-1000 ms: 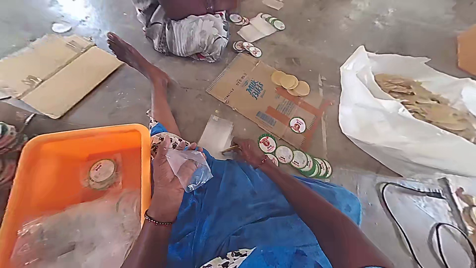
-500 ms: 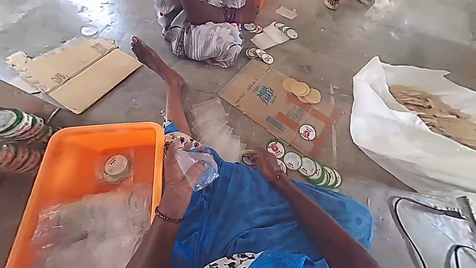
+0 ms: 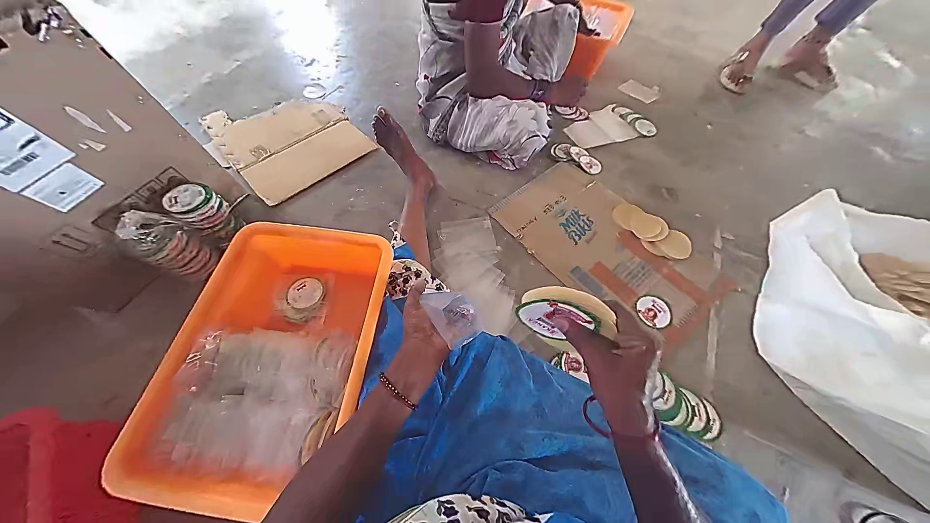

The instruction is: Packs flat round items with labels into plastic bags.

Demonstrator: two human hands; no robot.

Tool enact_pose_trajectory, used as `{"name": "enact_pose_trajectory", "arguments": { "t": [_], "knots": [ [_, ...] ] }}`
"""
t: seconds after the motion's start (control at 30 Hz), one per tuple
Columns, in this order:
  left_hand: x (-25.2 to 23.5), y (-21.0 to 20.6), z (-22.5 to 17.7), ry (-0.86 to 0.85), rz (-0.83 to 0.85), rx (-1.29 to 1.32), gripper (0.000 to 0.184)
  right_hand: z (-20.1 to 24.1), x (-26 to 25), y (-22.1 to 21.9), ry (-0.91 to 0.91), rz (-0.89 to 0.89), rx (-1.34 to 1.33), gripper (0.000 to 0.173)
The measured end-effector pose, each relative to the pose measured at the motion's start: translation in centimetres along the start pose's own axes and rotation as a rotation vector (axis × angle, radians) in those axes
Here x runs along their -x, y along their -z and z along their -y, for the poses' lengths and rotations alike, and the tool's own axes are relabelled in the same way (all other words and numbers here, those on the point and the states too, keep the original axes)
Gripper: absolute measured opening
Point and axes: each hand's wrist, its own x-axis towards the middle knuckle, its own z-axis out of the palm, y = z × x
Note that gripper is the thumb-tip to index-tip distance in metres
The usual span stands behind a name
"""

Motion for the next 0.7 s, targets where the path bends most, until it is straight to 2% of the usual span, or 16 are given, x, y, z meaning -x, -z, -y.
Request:
{"name": "enact_pose_trajectory", "arguments": {
  "t": [0.07,0.17,0.3,0.43,0.57,0.7],
  "knots": [
    [0.7,-0.7,0.5,0.018,-0.025,-0.044,0.065,3.7,0.0,-0.4,0.142,0.05,-0.107,0.022],
    [2.2,-1.6,1.3,0.027,0.045,-0.026,0.057,4.8,0.2,-2.4,0.249,0.093,-0.165,0.016],
    [3.6,-1.7,1.9,0.046,0.228,0.127,0.05,3.9,0.2,-4.1,0.253,0.112,-0.156,0.019],
    [5.0,-1.9,1.7,0.124,0.225,0.176,0.049,4.0,0.8,-4.1,0.262,0.149,-0.102,0.018],
    [5.5,-2.0,1.8,0.127,0.252,0.225,0.046,4.3,1.0,-3.8,0.319,0.152,-0.006,0.015],
    [5.4,-2.0,1.7,0.079,0.189,0.111,0.046,5.7,1.3,-3.0,0.249,0.047,-0.013,0.021]
  ]
}}
